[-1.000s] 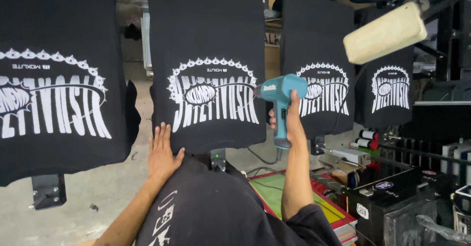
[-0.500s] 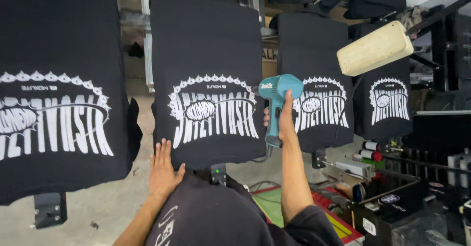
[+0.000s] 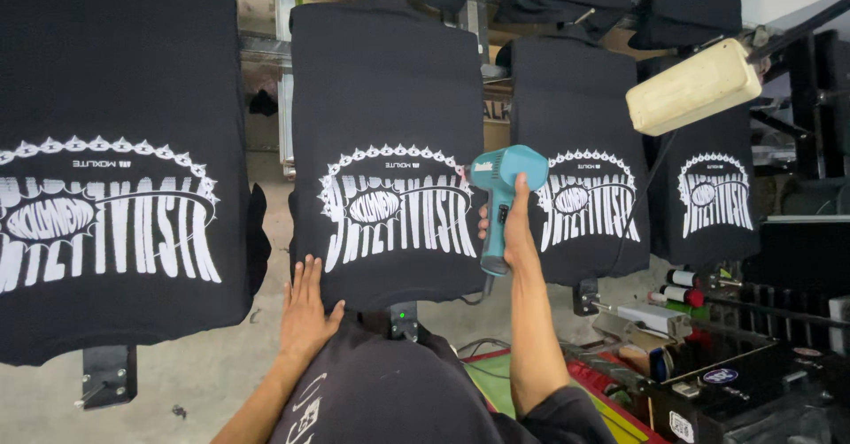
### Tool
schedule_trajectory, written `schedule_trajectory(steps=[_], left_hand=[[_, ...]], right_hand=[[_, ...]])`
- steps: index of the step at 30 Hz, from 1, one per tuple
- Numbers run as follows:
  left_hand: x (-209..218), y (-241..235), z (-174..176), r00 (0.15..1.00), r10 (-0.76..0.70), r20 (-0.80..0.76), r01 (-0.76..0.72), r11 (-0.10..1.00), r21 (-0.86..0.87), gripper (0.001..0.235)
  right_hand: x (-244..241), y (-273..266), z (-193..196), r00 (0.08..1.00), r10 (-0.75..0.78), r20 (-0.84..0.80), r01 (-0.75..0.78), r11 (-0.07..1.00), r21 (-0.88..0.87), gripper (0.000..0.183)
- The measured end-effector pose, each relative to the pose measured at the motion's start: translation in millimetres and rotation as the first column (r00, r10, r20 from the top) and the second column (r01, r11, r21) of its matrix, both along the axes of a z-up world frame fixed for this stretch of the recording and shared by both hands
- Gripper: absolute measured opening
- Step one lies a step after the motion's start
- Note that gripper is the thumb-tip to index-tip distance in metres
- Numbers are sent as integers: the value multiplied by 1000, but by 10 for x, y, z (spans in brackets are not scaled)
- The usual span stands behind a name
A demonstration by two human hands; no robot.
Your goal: The person uses a handheld heat gun to apply heat to white printed designs on black t-shirts mounted on a heat press. They move the heat gun over the design on each shirt in sequence, holding the fabric steady with their other hand.
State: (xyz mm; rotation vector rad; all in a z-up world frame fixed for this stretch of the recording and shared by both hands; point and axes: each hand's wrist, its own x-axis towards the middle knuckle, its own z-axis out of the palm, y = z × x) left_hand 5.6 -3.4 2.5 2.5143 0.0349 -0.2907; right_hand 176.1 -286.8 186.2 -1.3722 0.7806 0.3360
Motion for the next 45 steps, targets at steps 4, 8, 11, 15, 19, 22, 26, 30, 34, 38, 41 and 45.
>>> schedule_trajectory(steps=[4, 8, 11, 15, 19, 22, 26, 30, 34, 38, 41, 45], left_hand=[[20, 7, 34, 996, -2, -92, 3, 1000, 12, 92], [-11, 22, 38, 995, -15, -95, 17, 1000, 23, 94], [13, 26, 88, 995, -17, -97, 17, 1000, 4, 92], [0, 37, 68, 995, -24, -101, 21, 999, -27, 93], [-13, 56, 43, 996, -28, -81, 27, 1000, -9, 94], [-2, 61, 30, 995, -44, -84, 43, 999, -15, 93], [-52, 80, -4, 997, -57, -49, 57, 998, -3, 91], [-47, 95, -74, 998, -65, -27, 66, 998, 24, 92], [-41, 116, -31, 997, -76, -29, 77, 997, 8, 92], [-32, 124, -4, 993, -101, -67, 102, 995, 8, 91], [-39, 134, -11, 992, -104, -68, 104, 994, 11, 91], [-48, 136, -39, 992, -102, -74, 104, 994, 20, 90]], right_hand=[[-108, -123, -189, 999, 52, 4, -52, 998, -29, 85], [-206, -98, -315, 1000, -10, 4, 10, 1000, -13, 87], [-307, -154, -385, 1000, 15, -8, -16, 999, -41, 87], [-463, -100, -254, 999, 17, -46, -21, 996, -89, 88], [-657, -204, -335, 996, 31, -83, -38, 996, -81, 87], [-802, -276, -343, 994, 24, -104, -23, 1000, 16, 88], [-1050, -306, -403, 996, -15, -88, 15, 1000, -1, 87], [-1178, -231, -178, 992, -30, -119, 28, 999, -18, 90], [-1339, -288, -347, 988, -88, -127, 77, 993, -92, 90], [-1451, -263, -260, 987, -109, -115, 99, 991, -86, 88], [-1475, -233, -323, 985, -131, -112, 120, 987, -103, 84], [-1463, -195, -271, 983, -82, -166, 72, 995, -67, 90]])
